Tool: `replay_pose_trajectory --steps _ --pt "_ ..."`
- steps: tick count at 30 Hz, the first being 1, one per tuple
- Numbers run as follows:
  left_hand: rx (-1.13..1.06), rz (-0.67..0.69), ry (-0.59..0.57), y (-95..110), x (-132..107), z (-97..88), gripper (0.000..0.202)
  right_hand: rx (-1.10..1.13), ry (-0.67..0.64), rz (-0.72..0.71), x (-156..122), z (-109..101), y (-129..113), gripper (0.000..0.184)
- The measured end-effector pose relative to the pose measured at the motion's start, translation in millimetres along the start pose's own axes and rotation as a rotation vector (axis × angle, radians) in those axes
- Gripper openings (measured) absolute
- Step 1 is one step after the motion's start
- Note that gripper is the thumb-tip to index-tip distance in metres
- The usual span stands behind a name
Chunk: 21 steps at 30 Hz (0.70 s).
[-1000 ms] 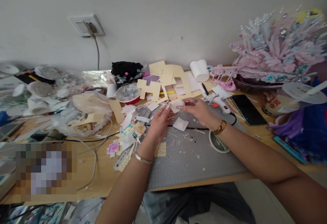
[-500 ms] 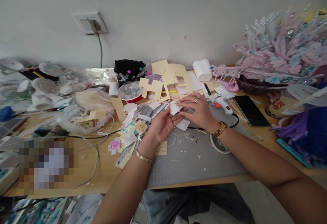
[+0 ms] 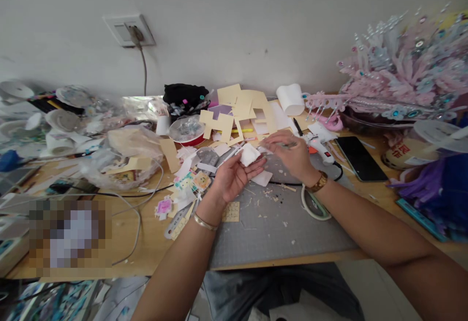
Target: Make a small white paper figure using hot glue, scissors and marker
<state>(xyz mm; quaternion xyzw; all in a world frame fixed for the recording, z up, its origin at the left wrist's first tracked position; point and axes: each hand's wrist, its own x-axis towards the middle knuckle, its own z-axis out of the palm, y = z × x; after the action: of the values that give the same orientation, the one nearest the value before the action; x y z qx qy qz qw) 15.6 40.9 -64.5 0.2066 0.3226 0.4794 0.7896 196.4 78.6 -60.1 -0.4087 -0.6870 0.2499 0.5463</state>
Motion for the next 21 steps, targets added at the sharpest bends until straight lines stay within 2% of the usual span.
replay_pose_trajectory --steps 3,5,8,9,11,13,16,19,21 --pt "0.095 0.052 -0.002 -2 0 -3.7 0.026 -0.061 0.116 0.252 15 -13 11 0.027" --pt "0.190 0.089 0.028 -5 1 -6.3 0.031 -0.176 0.121 0.235 25 -24 20 0.027" --pt "0.312 0.114 0.065 -9 3 -8.4 0.037 -0.355 0.096 0.158 34 -37 23 0.059" --pt "0.345 0.124 0.065 -10 3 -8.4 0.038 -0.370 0.056 0.179 34 -40 21 0.061" --pt "0.419 0.151 0.049 -12 3 -7.2 0.037 -0.342 -0.051 0.229 33 -43 13 0.045" --pt "0.483 0.184 0.039 -13 2 -5.4 0.035 -0.309 -0.122 0.178 31 -41 3 0.036" --pt "0.528 0.216 0.037 -13 1 -3.4 0.034 -0.235 -0.170 0.091 28 -36 -5 0.043" --pt "0.526 0.224 0.027 -13 0 -2.6 0.035 -0.115 -0.231 0.204 27 -33 -7 0.027" --pt "0.517 0.219 0.016 -12 -1 -2.0 0.036 -0.080 -0.251 0.235 28 -33 -7 0.024"
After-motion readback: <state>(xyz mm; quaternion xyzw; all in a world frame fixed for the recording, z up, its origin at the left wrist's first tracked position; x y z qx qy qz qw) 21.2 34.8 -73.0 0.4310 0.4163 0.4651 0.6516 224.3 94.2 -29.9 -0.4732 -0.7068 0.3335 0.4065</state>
